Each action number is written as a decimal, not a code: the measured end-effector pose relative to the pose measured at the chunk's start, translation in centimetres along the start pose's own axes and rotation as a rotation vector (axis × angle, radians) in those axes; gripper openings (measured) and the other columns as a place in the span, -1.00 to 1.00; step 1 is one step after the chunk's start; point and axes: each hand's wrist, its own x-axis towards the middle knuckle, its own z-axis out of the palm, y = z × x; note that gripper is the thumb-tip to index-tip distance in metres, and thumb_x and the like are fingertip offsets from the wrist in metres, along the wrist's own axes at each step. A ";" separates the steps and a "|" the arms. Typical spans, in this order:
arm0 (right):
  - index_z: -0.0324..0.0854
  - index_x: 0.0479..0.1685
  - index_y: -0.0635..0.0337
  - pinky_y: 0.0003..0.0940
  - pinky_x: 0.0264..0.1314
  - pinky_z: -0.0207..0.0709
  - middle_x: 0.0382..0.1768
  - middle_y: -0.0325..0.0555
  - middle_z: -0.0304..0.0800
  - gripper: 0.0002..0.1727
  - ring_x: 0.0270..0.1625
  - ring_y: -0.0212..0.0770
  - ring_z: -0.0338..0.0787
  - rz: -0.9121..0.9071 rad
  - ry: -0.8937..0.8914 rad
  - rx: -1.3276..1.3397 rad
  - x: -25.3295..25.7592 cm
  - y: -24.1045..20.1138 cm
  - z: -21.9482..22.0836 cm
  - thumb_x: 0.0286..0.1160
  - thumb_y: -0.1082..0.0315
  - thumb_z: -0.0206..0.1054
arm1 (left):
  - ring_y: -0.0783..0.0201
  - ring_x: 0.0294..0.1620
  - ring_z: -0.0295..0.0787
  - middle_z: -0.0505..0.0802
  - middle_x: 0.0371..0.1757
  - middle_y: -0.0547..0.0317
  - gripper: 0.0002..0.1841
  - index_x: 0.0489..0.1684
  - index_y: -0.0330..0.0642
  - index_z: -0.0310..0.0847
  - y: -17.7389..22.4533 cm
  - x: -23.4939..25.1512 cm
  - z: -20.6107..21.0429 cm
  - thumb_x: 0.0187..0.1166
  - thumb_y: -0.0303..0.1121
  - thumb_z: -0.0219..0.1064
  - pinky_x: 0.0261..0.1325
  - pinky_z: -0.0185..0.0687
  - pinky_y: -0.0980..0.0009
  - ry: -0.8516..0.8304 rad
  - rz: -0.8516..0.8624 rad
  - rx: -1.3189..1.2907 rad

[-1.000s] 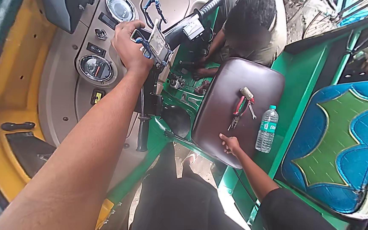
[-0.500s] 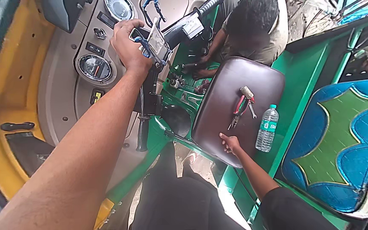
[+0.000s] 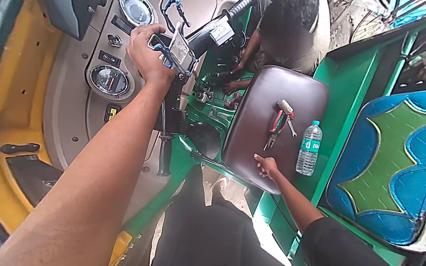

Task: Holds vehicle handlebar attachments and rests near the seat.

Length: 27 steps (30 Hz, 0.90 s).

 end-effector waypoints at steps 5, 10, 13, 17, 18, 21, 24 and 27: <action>0.59 -0.70 0.11 -0.24 -0.79 0.52 -0.87 -0.22 0.49 -0.34 -0.87 -0.25 0.49 0.003 0.005 0.003 -0.1 0.0 0.0 0.37 -0.31 0.52 | 0.24 0.44 0.64 0.81 0.34 0.27 -0.48 0.14 0.22 0.81 0.1 0.0 0.0 0.03 -0.30 0.46 0.50 0.40 0.04 -0.011 0.012 0.010; 0.58 -0.71 0.12 -0.22 -0.79 0.52 -0.87 -0.20 0.50 -0.34 -0.87 -0.23 0.49 -0.009 0.005 0.010 0.0 0.1 0.0 0.36 -0.31 0.53 | 0.23 0.42 0.66 0.82 0.32 0.26 -0.48 0.13 0.24 0.81 -0.2 0.0 0.0 0.02 -0.28 0.47 0.48 0.43 0.04 -0.008 0.027 0.029; 0.59 -0.72 0.12 -0.22 -0.79 0.53 -0.87 -0.20 0.49 -0.33 -0.87 -0.23 0.50 -0.007 0.003 0.017 0.2 0.2 0.0 0.36 -0.31 0.53 | 0.22 0.43 0.65 0.82 0.32 0.25 -0.46 0.15 0.24 0.80 -0.2 0.1 -0.1 0.02 -0.30 0.46 0.47 0.43 0.03 -0.022 0.037 0.035; 0.60 -0.69 0.13 -0.23 -0.79 0.52 -0.86 -0.20 0.50 -0.34 -0.87 -0.24 0.50 0.003 0.008 0.009 0.1 0.2 -0.1 0.37 -0.30 0.53 | 0.24 0.43 0.65 0.81 0.33 0.26 -0.46 0.14 0.25 0.80 0.0 0.1 -0.1 0.00 -0.29 0.47 0.48 0.43 0.03 -0.020 0.017 0.045; 0.60 -0.68 0.12 -0.24 -0.79 0.52 -0.86 -0.21 0.50 -0.34 -0.87 -0.24 0.49 0.003 0.007 0.006 0.0 0.1 -0.1 0.37 -0.30 0.52 | 0.24 0.42 0.66 0.81 0.33 0.26 -0.46 0.14 0.26 0.80 -0.1 0.1 0.0 -0.01 -0.28 0.48 0.48 0.43 0.03 -0.016 0.015 0.045; 0.60 -0.70 0.12 -0.23 -0.78 0.52 -0.86 -0.21 0.51 -0.34 -0.87 -0.25 0.50 -0.004 0.004 0.006 0.0 0.1 -0.1 0.37 -0.31 0.52 | 0.23 0.41 0.66 0.81 0.33 0.24 -0.44 0.14 0.24 0.80 -0.1 0.0 -0.1 -0.04 -0.30 0.49 0.46 0.45 0.04 -0.017 0.015 0.034; 0.59 -0.71 0.12 -0.23 -0.78 0.53 -0.87 -0.21 0.50 -0.34 -0.87 -0.25 0.50 -0.008 0.006 0.003 -0.1 0.1 0.0 0.38 -0.31 0.52 | 0.24 0.41 0.67 0.82 0.31 0.25 -0.44 0.14 0.24 0.80 -0.2 0.1 -0.1 -0.02 -0.29 0.49 0.46 0.46 0.04 -0.014 0.020 0.038; 0.59 -0.71 0.12 -0.23 -0.78 0.53 -0.87 -0.21 0.49 -0.34 -0.87 -0.25 0.50 -0.004 0.006 0.008 -0.1 0.1 -0.1 0.37 -0.31 0.53 | 0.25 0.43 0.66 0.81 0.33 0.26 -0.44 0.15 0.25 0.79 -0.2 0.0 -0.1 -0.01 -0.28 0.48 0.49 0.43 0.07 -0.019 0.016 0.046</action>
